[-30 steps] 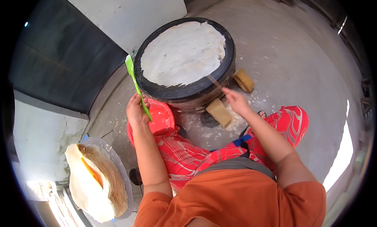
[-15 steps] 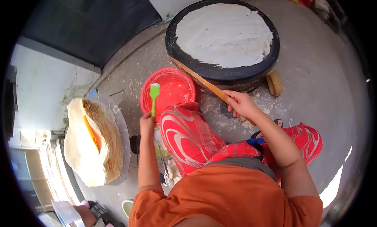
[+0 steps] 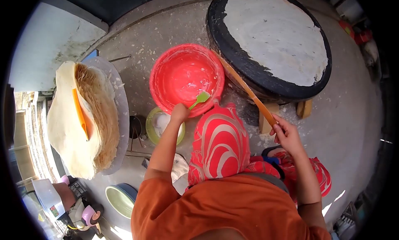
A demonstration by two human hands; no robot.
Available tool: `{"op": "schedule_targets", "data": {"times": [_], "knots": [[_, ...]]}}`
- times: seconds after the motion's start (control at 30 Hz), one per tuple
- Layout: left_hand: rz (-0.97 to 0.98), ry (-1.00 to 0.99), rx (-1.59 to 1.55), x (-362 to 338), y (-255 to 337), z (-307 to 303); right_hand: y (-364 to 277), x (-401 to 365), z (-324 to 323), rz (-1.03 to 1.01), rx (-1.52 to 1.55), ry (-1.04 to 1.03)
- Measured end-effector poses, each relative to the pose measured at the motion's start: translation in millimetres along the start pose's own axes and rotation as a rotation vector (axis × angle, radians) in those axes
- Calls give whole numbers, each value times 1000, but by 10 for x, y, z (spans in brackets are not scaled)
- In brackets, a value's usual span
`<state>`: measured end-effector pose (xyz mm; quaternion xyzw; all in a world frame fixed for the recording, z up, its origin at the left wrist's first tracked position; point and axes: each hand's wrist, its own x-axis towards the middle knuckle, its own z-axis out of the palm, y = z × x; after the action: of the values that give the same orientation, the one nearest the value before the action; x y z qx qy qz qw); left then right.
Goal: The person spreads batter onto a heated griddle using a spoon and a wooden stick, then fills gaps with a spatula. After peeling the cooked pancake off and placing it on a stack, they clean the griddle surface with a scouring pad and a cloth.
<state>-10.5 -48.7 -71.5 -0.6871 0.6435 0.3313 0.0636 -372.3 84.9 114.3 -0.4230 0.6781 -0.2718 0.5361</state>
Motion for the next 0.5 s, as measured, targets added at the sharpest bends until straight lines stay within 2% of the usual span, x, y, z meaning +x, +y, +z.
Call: {"op": "schedule_targets", "data": {"times": [0.13, 0.2, 0.23, 0.3, 0.33, 0.4, 0.5], "knots": [[54, -54, -147, 269, 57, 19, -21, 16, 23, 3, -21, 22], [16, -89, -372, 398, 10, 145, -52, 8, 32, 5, -41, 20], [15, -94, -372, 426, -9, 214, -70, 6, 33, 1, -38, 16], [-70, -129, -683, 474, 17, 306, -109, 30, 53, -6, -35, 14], [-68, -130, -683, 466, 55, 347, -126, 38, 67, 3, -20, 24], [-154, -135, -1215, 422, 169, 392, -143, 45, 59, 10, -7, 41], [-104, -155, -1271, 310, 215, 226, -98, 23, 22, -45, -41, 8]]}}
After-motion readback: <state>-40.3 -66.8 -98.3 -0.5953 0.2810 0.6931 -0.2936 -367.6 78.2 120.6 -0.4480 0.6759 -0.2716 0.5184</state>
